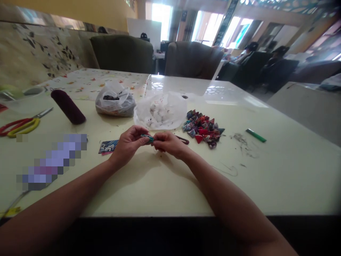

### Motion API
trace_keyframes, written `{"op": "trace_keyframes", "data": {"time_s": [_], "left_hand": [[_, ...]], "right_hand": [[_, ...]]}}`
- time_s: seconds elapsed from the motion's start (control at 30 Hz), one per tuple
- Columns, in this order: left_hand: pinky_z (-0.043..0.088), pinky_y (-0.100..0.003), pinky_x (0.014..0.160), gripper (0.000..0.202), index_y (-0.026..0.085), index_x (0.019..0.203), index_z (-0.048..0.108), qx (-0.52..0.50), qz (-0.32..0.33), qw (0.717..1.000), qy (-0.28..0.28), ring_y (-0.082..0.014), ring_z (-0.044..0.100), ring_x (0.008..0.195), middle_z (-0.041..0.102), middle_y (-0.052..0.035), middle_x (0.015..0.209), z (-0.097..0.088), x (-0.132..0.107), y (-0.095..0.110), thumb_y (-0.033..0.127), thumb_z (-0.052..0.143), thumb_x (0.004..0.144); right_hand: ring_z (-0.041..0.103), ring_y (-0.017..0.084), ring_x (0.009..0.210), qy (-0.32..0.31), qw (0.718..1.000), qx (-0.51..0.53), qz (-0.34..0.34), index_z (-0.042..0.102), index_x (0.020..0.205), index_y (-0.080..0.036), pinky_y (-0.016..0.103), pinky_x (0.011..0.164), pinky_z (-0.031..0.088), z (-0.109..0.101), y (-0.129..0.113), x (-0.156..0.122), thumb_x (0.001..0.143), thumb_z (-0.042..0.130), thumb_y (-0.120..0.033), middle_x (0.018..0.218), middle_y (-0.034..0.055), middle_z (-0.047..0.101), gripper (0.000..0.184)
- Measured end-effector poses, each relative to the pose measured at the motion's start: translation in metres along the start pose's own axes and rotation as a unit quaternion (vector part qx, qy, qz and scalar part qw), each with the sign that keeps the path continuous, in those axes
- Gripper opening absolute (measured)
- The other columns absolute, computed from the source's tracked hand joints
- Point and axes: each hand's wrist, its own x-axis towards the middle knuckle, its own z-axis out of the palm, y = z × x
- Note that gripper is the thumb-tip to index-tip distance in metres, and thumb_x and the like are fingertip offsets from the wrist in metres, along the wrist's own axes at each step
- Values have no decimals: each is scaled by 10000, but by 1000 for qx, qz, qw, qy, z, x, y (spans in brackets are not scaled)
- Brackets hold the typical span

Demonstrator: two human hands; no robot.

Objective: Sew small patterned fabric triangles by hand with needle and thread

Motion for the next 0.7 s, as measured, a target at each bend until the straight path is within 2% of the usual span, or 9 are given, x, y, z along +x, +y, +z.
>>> {"op": "trace_keyframes", "data": {"time_s": [0.07,0.1,0.17,0.2,0.23,0.3,0.47,0.57,0.7], "left_hand": [[622,-312,797,312,161,948,655,-5,-6,1000,-2,-152,711,825,722,-21,863,0,0,0,309,850,755],[625,-320,801,318,161,954,651,-7,-9,1000,-4,-158,714,837,721,-22,864,0,0,0,311,850,755],[628,-325,800,335,165,976,647,-6,-9,1000,-9,-166,718,855,720,-22,875,1,0,0,311,851,754],[627,-327,801,344,167,990,645,-4,-7,1000,-12,-167,719,860,719,-22,880,1,0,0,310,851,754],[626,-329,807,351,171,1002,644,-2,-5,1000,-15,-168,719,867,720,-22,884,1,0,0,309,850,755],[617,-332,826,354,178,1019,642,9,2,1000,-18,-169,717,883,722,-22,897,2,-1,0,303,846,758],[585,-323,847,307,185,1003,645,64,26,998,-3,-164,704,885,734,-35,927,2,-2,1,296,824,780],[573,-309,843,284,189,1003,647,77,41,996,8,-156,696,877,730,-30,924,1,-2,0,291,811,794],[570,-289,827,263,195,1002,655,69,57,996,9,-144,688,867,717,-14,907,1,-2,-1,271,803,798]], "right_hand": [[444,91,528,118,992,-32,-10,616,735,-164,232,533,365,-14,-2,1,800,627,-297,585,-37,520,148],[456,102,544,190,979,-67,-10,609,723,-166,248,558,388,-24,-3,1,811,612,-269,594,-28,523,135],[509,136,630,329,927,-178,-12,623,731,-163,298,651,442,-44,-4,1,802,600,-178,687,14,569,76],[539,157,695,379,895,-235,-20,652,780,-161,329,711,460,-51,-5,0,779,604,-128,778,40,599,58],[559,175,757,406,870,-278,-36,678,843,-163,356,762,470,-56,-6,-1,764,607,-91,869,62,613,128],[578,191,824,406,856,-307,-90,699,938,-184,378,811,484,-55,-9,-3,768,613,-66,964,74,607,223],[595,175,869,283,887,-252,-264,687,875,-220,325,793,499,-16,-21,-9,901,605,-162,898,35,592,104],[590,156,852,223,892,-248,-306,699,894,-221,297,776,484,1,-24,-12,918,617,-151,856,20,576,111],[587,158,866,180,893,-271,-311,711,937,-231,294,791,476,8,-20,-12,922,642,-162,868,20,583,99]]}}
